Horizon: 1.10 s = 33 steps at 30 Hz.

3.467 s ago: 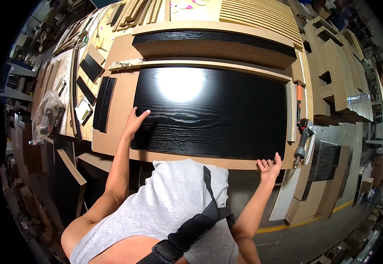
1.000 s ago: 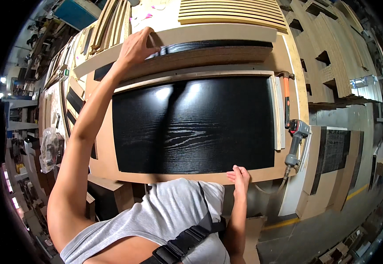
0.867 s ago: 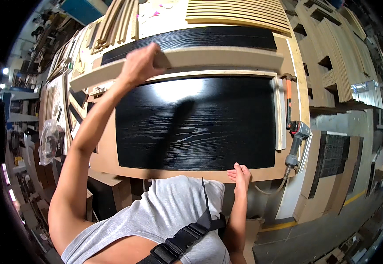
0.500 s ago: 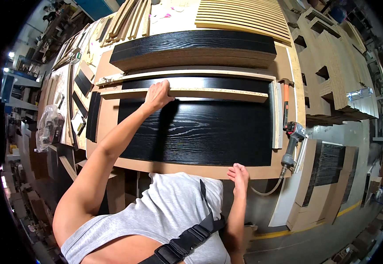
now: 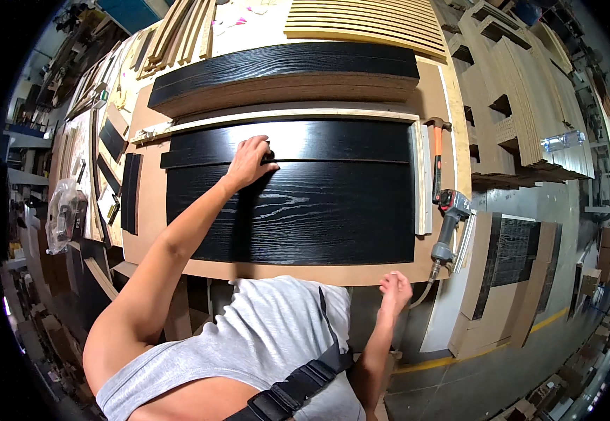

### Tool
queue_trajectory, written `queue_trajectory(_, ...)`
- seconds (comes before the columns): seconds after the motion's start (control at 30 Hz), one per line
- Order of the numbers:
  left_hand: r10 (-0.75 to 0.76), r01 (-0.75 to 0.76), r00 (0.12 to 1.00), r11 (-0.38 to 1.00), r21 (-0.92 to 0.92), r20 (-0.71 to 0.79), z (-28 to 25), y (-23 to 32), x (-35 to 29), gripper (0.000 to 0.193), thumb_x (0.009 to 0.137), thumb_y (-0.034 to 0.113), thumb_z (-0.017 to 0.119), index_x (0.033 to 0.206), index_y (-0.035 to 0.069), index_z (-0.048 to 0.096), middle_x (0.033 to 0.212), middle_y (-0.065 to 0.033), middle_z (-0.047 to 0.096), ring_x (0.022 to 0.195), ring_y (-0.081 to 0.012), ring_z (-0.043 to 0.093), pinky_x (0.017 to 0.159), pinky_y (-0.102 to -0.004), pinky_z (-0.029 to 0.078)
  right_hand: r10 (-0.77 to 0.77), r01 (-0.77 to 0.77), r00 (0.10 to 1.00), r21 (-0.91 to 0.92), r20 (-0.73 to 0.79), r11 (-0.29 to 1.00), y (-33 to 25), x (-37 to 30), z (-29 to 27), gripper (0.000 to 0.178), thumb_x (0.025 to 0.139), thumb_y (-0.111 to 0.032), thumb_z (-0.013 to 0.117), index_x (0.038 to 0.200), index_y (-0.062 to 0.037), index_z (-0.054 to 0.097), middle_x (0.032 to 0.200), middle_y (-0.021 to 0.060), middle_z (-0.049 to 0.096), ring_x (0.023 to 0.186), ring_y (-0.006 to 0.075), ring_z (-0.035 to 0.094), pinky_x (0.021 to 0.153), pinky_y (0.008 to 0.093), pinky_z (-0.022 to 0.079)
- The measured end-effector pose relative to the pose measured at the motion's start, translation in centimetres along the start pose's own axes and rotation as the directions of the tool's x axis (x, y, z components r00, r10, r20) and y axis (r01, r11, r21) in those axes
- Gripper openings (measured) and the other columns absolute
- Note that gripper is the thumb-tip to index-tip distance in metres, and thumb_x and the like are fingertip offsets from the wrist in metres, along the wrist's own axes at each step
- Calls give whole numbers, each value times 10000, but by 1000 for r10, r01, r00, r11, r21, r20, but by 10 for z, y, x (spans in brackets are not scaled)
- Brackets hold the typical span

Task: The person places a wooden panel onto a workbench and fastens wooden frame pieces along its perimeter using a pneumatic nail gun. The person then moves the assembled panel aside and repeats the process with another wooden panel.

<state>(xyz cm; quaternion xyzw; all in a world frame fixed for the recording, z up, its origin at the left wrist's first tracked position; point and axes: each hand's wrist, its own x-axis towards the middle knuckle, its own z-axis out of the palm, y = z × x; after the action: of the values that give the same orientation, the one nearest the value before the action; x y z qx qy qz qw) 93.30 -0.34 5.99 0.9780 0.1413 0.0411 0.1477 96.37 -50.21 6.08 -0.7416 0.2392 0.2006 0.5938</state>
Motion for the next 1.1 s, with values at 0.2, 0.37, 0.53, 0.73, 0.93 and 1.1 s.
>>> queue_trajectory(0.2, 118, -119, 993, 992, 34, 25, 30, 37, 32, 570, 904, 475, 670, 1392, 228, 510, 1545, -158, 352, 1474, -334, 280, 1203, -579, 196, -430, 258, 856, -484, -285, 836, -59, 58, -22, 351, 882, -154, 710, 1150, 60, 632, 1012, 149, 690, 939, 272, 660, 883, 364, 515)
queue_trajectory(0.37, 330, -329, 944, 939, 102, 4, 46, 52, 84, 503, 954, 444, 599, 1405, 231, 538, 1568, -132, 345, 1489, -297, 261, 1202, -582, 181, -518, 283, 854, -789, -53, 546, -79, 122, -54, 737, 813, -275, 762, 1413, 30, 461, 1422, 274, 478, 1280, 401, 493, 1075, 479, 388)
queue_trajectory(0.53, 329, -332, 943, 940, 81, 54, 44, 47, 111, 469, 958, 413, 604, 1401, 266, 569, 1592, -103, 319, 1503, -285, 235, 1207, -595, 175, -366, 186, 931, -859, -2, 477, -122, 132, -19, 912, 782, -298, 780, 1491, 47, 321, 1305, 335, 554, 1205, 476, 550, 1051, 496, 413)
queue_trajectory(0.73, 280, -280, 960, 958, 62, 15, 44, 44, 131, 491, 940, 381, 638, 1420, 340, 542, 1590, -178, 296, 1480, -337, 268, 1186, -590, 207, -395, 212, 918, -880, 30, 426, -121, 178, -13, 940, 732, -101, 722, 1530, 30, 244, 1291, 349, 563, 1173, 497, 568, 1029, 433, 439)
queue_trajectory(0.93, 252, -252, 967, 967, 18, 29, 42, 42, 132, 456, 928, 338, 665, 1379, 315, 596, 1490, -161, 421, 1380, -325, 395, 1122, -522, 309, -130, 159, 987, -551, 92, 819, -179, 162, -15, 430, 717, 37, 556, 1146, 26, 538, 806, 101, 609, 627, 209, 601, 591, 341, 506)
queue_trajectory(1.1, 234, -234, 972, 971, 40, 15, 38, 46, 132, 466, 909, 312, 691, 1368, 297, 613, 1438, -146, 462, 1322, -309, 442, 1096, -491, 332, 72, -10, 985, -367, 154, 930, -258, 128, 27, 183, 832, -36, 686, 959, 27, 570, 670, 58, 555, 489, 160, 547, 459, 302, 471)
